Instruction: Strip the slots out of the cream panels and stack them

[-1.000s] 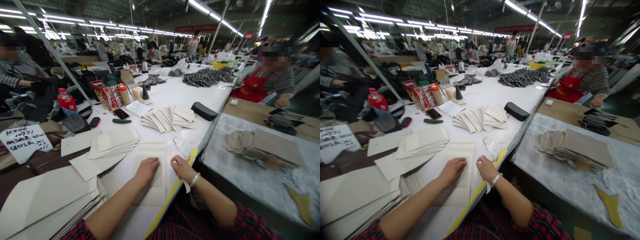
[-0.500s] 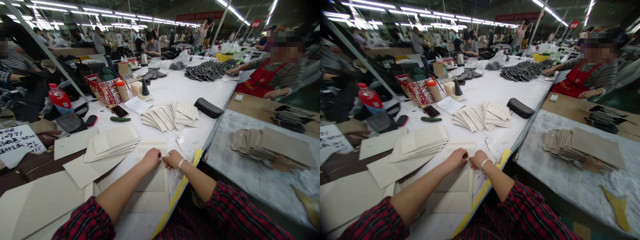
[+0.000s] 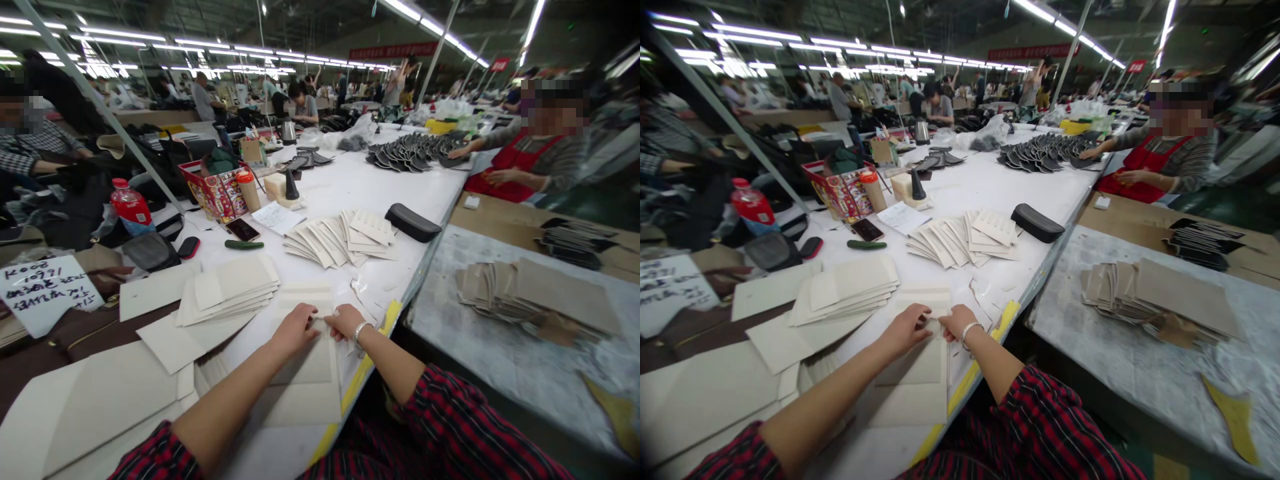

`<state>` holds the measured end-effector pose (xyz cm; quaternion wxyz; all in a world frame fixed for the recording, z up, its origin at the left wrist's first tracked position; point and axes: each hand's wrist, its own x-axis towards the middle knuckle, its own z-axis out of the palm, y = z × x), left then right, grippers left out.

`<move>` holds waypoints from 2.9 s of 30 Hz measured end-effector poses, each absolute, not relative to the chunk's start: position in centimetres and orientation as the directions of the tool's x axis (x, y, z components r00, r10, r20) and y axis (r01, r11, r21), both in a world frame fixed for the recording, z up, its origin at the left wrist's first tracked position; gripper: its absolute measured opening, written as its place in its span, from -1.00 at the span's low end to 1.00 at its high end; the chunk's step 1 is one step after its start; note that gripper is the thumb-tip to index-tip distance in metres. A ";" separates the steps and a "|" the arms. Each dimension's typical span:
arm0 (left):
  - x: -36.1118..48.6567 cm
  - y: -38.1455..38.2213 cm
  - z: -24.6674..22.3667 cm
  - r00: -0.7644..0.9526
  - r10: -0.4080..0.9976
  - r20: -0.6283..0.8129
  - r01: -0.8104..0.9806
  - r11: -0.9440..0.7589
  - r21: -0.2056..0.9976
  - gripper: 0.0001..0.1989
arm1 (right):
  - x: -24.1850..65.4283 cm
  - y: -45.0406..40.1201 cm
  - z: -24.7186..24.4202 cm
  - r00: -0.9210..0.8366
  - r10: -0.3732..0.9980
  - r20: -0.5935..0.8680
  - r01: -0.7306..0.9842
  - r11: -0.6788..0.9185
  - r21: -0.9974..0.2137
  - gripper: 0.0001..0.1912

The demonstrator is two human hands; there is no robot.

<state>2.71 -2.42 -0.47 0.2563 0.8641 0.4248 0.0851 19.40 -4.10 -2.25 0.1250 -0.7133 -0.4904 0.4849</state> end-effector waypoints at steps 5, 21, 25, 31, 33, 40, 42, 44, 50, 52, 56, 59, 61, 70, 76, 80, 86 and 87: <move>-0.1 -4.7 -0.5 0.727 0.681 -0.086 0.667 -0.672 0.322 -0.48 | 19.5 -4.5 -0.6 -0.046 0.981 -0.190 0.868 -0.055 -0.494 -0.80; 1.2 -5.0 0.1 0.723 0.658 -0.211 0.691 -0.694 0.204 -0.33 | 17.5 -4.5 -0.2 -0.305 0.940 -0.154 0.905 0.235 -0.354 -0.91; 0.7 -5.5 -0.3 0.726 0.664 -0.179 0.688 -0.699 0.196 -0.27 | 16.7 -9.1 0.1 -0.326 0.938 -0.114 0.899 0.271 -0.344 -0.86; 0.3 -6.1 -0.6 0.733 0.659 -0.168 0.680 -0.715 0.165 -0.34 | 15.7 -21.2 -0.9 -0.578 0.793 -0.192 0.729 0.396 -0.558 -0.88; 0.2 -6.3 -0.9 0.725 0.671 -0.154 0.689 -0.708 0.155 -0.34 | 15.1 -22.6 -1.5 -0.544 0.825 -0.156 0.709 0.351 -0.611 -0.87; -0.4 -6.8 -1.7 0.704 0.703 -0.102 0.706 -0.679 0.202 -0.32 | 14.8 -23.9 -0.9 -0.579 0.788 -0.208 0.469 0.113 -0.876 -0.88; -0.8 -6.9 -2.1 0.712 0.698 -0.076 0.692 -0.680 0.245 -0.31 | 17.9 -24.3 -0.2 -0.256 0.944 -0.210 0.542 -0.040 -0.839 -0.85; -1.2 -6.8 -2.4 0.718 0.696 -0.026 0.669 -0.679 0.303 -0.31 | 23.1 -24.3 -0.5 0.206 0.970 -0.129 0.625 -0.231 -0.746 -0.79; 0.1 -5.3 -1.5 0.560 0.827 0.048 0.754 -0.533 0.383 -0.67 | 37.2 -21.7 -6.7 0.604 0.789 -0.117 0.741 -0.609 -0.281 -0.72; 1.1 -4.3 -0.9 0.542 0.840 0.012 0.774 -0.504 0.383 -0.74 | 36.5 -20.1 -7.0 0.521 0.838 -0.164 0.805 -0.546 -0.231 -0.72; 2.4 -2.1 -0.6 0.543 0.834 -0.094 0.781 -0.461 0.423 -0.83 | 27.4 -14.4 -2.8 0.216 0.971 -0.100 0.845 -0.237 -0.480 -0.67; 2.7 -0.7 -0.9 0.530 0.832 -0.165 0.789 -0.413 0.454 -0.84 | 20.3 -8.6 0.1 0.011 0.967 -0.254 0.743 -0.178 -0.645 -0.64; 2.8 -0.1 -1.1 0.533 0.824 -0.192 0.789 -0.402 0.465 -0.83 | 17.6 -5.4 0.5 -0.051 0.906 -0.421 0.720 -0.258 -0.644 -0.67; 3.2 0.5 -1.4 0.531 0.816 -0.230 0.801 -0.395 0.450 -0.86 | 17.4 -2.5 -2.9 -0.061 0.746 -0.663 0.580 -0.514 -0.631 -0.79; 3.5 0.5 -1.1 0.546 0.795 -0.263 0.806 -0.415 0.421 -0.90 | 17.0 -1.8 -3.6 0.002 0.689 -0.725 0.589 -0.587 -0.556 -0.85; 3.4 -0.1 -0.9 0.561 0.793 -0.235 0.796 -0.440 0.415 -0.91 | 16.6 -1.7 -3.3 0.038 0.680 -0.732 0.544 -0.629 -0.555 -0.86; 1.6 -1.5 -0.7 0.611 0.788 -0.075 0.686 -0.480 0.547 -0.78 | 16.2 -2.1 -2.5 0.041 0.702 -0.711 0.552 -0.609 -0.570 -0.84; 1.0 -1.9 -0.8 0.622 0.782 -0.040 0.660 -0.497 0.564 -0.72 | 16.2 -2.3 -2.4 0.031 0.715 -0.699 0.561 -0.591 -0.580 -0.83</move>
